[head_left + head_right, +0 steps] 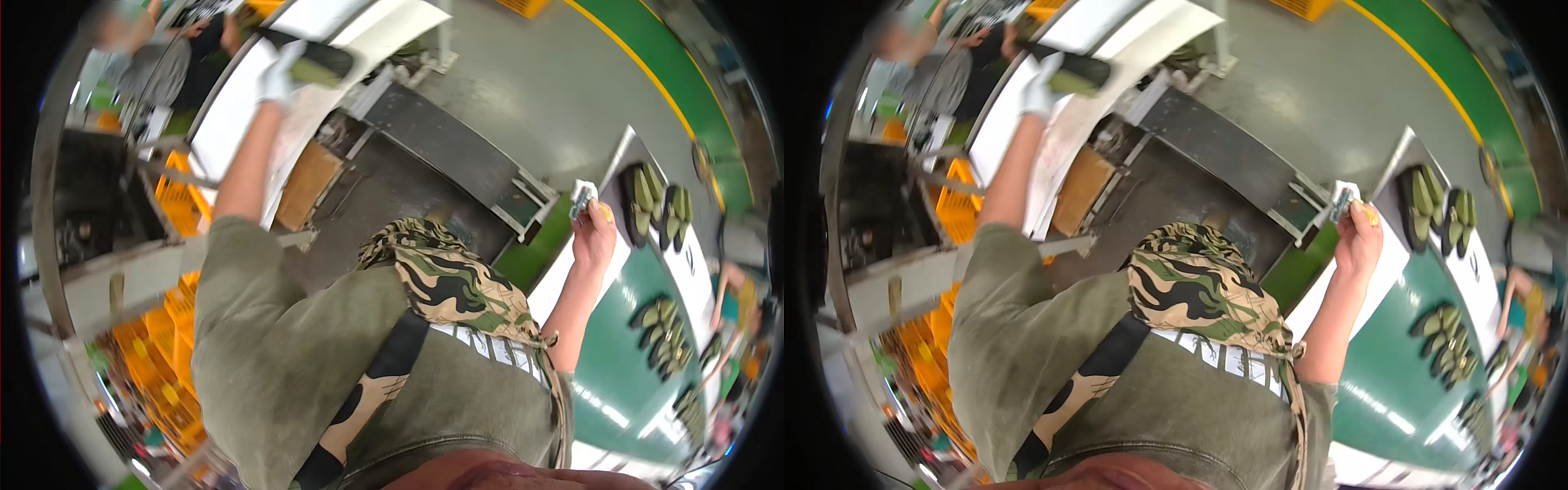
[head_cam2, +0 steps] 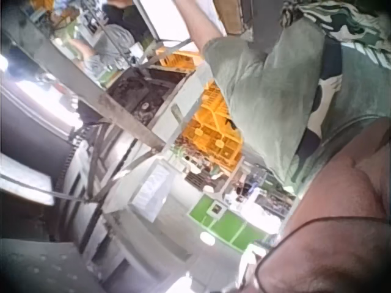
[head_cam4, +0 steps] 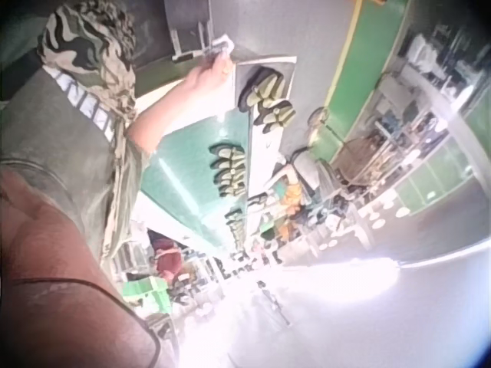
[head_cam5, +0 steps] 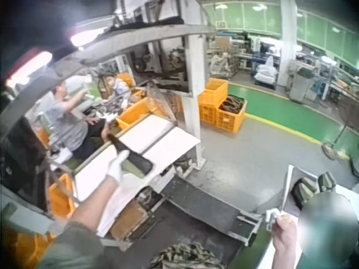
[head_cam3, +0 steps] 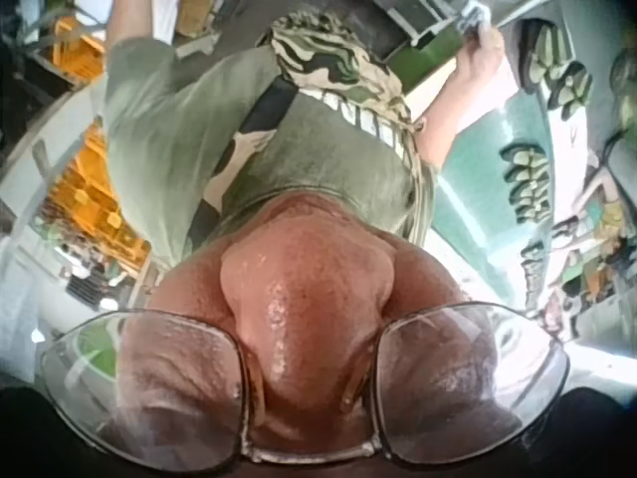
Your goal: Applying liquid to the edges of shoe soles using a sponge at a conveyor belt.
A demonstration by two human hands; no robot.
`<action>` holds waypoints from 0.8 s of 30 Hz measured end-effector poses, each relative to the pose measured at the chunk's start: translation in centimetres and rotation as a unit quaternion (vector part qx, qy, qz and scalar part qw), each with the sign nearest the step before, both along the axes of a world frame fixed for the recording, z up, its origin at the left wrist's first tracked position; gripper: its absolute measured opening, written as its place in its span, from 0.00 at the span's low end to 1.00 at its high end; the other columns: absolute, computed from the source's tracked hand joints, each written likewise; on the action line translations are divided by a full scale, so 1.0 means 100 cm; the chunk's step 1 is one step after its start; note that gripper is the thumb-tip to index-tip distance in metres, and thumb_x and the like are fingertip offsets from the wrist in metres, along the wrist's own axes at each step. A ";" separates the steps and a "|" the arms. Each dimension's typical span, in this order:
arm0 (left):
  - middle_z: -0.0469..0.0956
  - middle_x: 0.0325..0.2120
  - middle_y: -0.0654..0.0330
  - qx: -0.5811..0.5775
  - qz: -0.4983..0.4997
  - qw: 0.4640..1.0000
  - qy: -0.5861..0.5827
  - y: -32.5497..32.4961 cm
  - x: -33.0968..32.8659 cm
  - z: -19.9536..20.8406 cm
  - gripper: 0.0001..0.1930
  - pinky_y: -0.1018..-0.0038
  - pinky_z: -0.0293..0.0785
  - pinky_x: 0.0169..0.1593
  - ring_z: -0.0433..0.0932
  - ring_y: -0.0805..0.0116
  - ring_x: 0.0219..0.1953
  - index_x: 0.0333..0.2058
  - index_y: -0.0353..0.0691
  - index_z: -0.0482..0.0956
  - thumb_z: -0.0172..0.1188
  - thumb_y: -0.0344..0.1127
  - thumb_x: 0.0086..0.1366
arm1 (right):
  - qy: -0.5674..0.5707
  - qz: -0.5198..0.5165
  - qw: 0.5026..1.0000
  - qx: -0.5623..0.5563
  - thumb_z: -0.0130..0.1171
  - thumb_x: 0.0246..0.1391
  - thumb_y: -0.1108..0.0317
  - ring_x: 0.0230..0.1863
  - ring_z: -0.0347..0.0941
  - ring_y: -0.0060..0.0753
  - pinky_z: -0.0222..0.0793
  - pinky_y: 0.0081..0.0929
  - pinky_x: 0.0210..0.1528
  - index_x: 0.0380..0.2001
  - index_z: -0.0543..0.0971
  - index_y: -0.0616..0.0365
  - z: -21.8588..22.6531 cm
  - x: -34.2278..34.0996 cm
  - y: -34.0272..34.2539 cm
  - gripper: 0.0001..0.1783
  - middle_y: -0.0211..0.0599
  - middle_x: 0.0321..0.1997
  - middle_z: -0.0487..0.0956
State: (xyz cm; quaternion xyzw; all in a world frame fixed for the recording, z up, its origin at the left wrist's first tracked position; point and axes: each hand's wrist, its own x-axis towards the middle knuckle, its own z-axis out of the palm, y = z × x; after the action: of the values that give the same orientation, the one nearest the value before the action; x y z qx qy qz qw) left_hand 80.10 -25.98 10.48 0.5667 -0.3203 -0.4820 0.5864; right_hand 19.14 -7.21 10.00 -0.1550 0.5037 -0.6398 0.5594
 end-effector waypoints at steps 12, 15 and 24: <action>0.72 0.56 0.40 0.148 -0.507 0.848 -0.041 -0.008 -0.028 -0.035 0.30 0.63 0.69 0.62 0.74 0.52 0.57 0.55 0.21 0.69 0.45 0.48 0.71 | 0.038 -0.307 0.937 0.162 0.68 0.50 0.66 0.32 0.74 0.23 0.64 0.25 0.35 0.32 0.77 0.51 -0.050 -0.087 0.215 0.09 0.27 0.31 0.80; 0.72 0.56 0.41 0.141 -0.537 0.812 -0.179 0.004 -0.098 -0.040 0.29 0.63 0.68 0.62 0.73 0.52 0.57 0.55 0.22 0.69 0.47 0.47 0.71 | 0.016 -0.395 0.903 0.170 0.66 0.53 0.65 0.34 0.75 0.24 0.65 0.27 0.36 0.34 0.76 0.50 -0.060 -0.088 0.300 0.09 0.27 0.33 0.79; 0.74 0.55 0.45 -0.008 -0.547 0.590 -0.594 0.030 -0.281 -0.076 0.27 0.64 0.66 0.62 0.73 0.55 0.58 0.56 0.26 0.70 0.53 0.45 0.68 | 0.080 -0.698 0.689 0.177 0.66 0.43 0.72 0.27 0.73 0.18 0.63 0.18 0.28 0.31 0.80 0.56 -0.064 -0.003 0.523 0.09 0.27 0.28 0.80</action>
State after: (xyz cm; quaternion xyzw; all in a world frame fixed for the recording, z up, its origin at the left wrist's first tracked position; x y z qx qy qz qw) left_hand 52.02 -22.94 2.85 0.4412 -0.8508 -0.2662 -0.1029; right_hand 18.86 45.12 3.61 0.2928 0.6134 -0.7297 -0.0743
